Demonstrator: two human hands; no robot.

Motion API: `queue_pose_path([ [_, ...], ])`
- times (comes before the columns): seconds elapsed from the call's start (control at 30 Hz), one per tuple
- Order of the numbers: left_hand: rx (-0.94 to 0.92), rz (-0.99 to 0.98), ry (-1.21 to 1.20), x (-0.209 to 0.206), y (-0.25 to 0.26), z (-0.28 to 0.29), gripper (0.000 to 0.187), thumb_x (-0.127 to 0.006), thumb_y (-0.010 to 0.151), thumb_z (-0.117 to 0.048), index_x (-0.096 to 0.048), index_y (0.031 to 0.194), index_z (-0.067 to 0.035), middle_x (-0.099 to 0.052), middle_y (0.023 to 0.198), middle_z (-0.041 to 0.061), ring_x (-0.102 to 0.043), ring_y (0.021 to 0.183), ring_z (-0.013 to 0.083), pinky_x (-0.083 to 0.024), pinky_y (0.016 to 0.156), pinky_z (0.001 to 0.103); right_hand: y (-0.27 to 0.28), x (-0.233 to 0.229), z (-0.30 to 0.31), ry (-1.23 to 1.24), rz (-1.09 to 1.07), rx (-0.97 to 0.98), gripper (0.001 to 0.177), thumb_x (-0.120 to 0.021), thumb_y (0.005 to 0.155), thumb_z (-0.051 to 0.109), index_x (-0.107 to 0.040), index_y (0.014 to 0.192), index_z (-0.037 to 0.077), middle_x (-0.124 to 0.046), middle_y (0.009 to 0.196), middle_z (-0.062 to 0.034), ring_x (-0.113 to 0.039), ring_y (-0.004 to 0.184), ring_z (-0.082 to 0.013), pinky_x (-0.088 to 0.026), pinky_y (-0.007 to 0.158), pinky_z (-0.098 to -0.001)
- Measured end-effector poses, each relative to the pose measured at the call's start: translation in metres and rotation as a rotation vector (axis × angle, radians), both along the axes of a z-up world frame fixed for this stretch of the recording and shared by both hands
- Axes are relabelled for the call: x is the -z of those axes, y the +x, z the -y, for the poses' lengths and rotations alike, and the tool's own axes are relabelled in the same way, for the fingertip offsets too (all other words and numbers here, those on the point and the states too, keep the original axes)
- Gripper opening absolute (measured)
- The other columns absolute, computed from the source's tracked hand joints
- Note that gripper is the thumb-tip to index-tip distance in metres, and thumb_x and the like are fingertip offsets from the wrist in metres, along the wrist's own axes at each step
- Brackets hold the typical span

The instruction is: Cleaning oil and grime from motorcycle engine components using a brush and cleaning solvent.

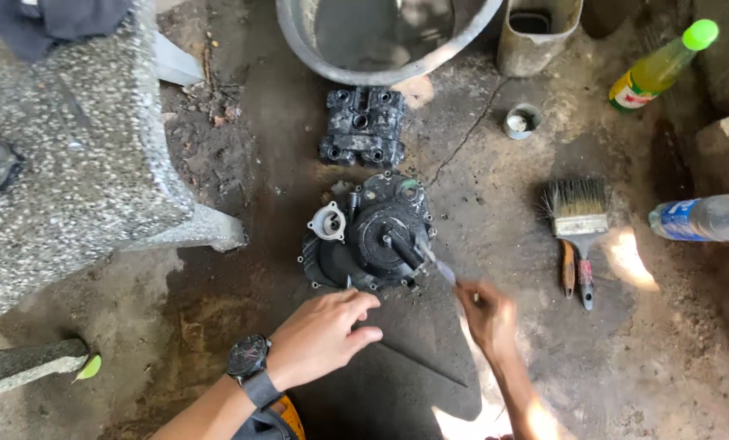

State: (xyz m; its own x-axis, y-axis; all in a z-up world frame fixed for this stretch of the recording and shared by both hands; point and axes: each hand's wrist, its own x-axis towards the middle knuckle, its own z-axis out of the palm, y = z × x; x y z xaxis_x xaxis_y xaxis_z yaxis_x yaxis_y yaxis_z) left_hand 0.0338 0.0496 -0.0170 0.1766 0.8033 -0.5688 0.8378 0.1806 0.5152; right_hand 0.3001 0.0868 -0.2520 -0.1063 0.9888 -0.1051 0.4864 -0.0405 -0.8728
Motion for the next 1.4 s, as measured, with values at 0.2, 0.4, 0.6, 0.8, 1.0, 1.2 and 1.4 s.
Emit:
queue_pose_path([
  [0.2,0.021,0.052,0.035,-0.006,0.002,0.002,0.043,-0.066,0.094,-0.033,-0.061,0.126,-0.004,-0.071,0.112,0.012,-0.069,0.101,0.0285,-0.052,0.088,0.041,-0.001,0.046,0.010,0.059,-0.190,0.072,0.009,-0.078,0.091,0.010,-0.078,0.097,0.004,-0.077,0.093,-0.0032,-0.064,0.077,-0.0057,-0.054,0.067,-0.0243],
  [0.4,0.015,0.067,0.058,-0.007,0.001,0.004,0.043,-0.066,0.094,-0.032,-0.061,0.126,-0.004,-0.071,0.112,0.012,-0.069,0.100,0.0295,-0.052,0.088,0.041,-0.011,0.035,0.032,-0.061,-0.254,0.132,0.008,-0.076,0.091,0.008,-0.078,0.097,0.003,-0.072,0.082,0.0002,-0.060,0.076,-0.0037,-0.051,0.071,-0.0211],
  [0.6,0.035,0.031,0.053,-0.003,0.008,0.006,0.043,-0.068,0.092,-0.033,-0.063,0.123,-0.005,-0.073,0.106,0.011,-0.069,0.095,0.0294,-0.053,0.085,0.041,-0.022,0.018,0.022,-0.050,-0.156,0.109,0.012,-0.073,0.093,0.012,-0.078,0.097,0.002,-0.073,0.078,-0.0028,-0.059,0.068,-0.0078,-0.049,0.063,-0.0261],
  [0.8,-0.018,-0.026,-0.024,-0.019,0.013,-0.006,0.046,-0.068,0.091,-0.036,-0.063,0.129,-0.010,-0.072,0.105,0.006,-0.070,0.086,0.0246,-0.055,0.082,0.038,-0.008,0.050,0.068,-0.169,-0.292,0.244,0.016,-0.071,0.094,0.012,-0.075,0.104,0.000,-0.073,0.076,-0.0062,-0.063,0.067,-0.0067,-0.051,0.059,-0.0247],
  [1.0,-0.043,-0.037,-0.058,-0.017,0.013,-0.009,0.044,-0.067,0.091,-0.036,-0.064,0.127,-0.011,-0.074,0.104,0.005,-0.070,0.086,0.0216,-0.055,0.078,0.036,0.004,0.023,0.055,-0.311,-0.291,0.356,0.019,-0.070,0.095,0.012,-0.073,0.110,0.001,-0.076,0.080,-0.0049,-0.062,0.065,-0.0089,-0.048,0.057,-0.0268],
  [1.2,-0.087,-0.062,-0.133,-0.015,0.019,-0.012,0.048,-0.067,0.090,-0.036,-0.064,0.131,-0.012,-0.075,0.102,0.004,-0.070,0.081,0.0185,-0.056,0.075,0.035,-0.007,0.024,0.068,-0.238,-0.352,0.295,0.035,-0.068,0.093,0.011,-0.071,0.127,0.005,-0.072,0.076,-0.0038,-0.063,0.068,-0.0064,-0.051,0.059,-0.0250],
  [1.4,-0.087,-0.054,-0.133,-0.011,0.024,-0.014,0.051,-0.069,0.089,-0.035,-0.064,0.133,-0.011,-0.076,0.099,0.003,-0.070,0.077,0.0168,-0.057,0.074,0.034,-0.030,0.028,0.052,-0.260,-0.203,0.205,0.027,-0.069,0.093,0.011,-0.077,0.119,0.008,-0.071,0.073,-0.0011,-0.056,0.054,-0.0090,-0.046,0.045,-0.0290],
])
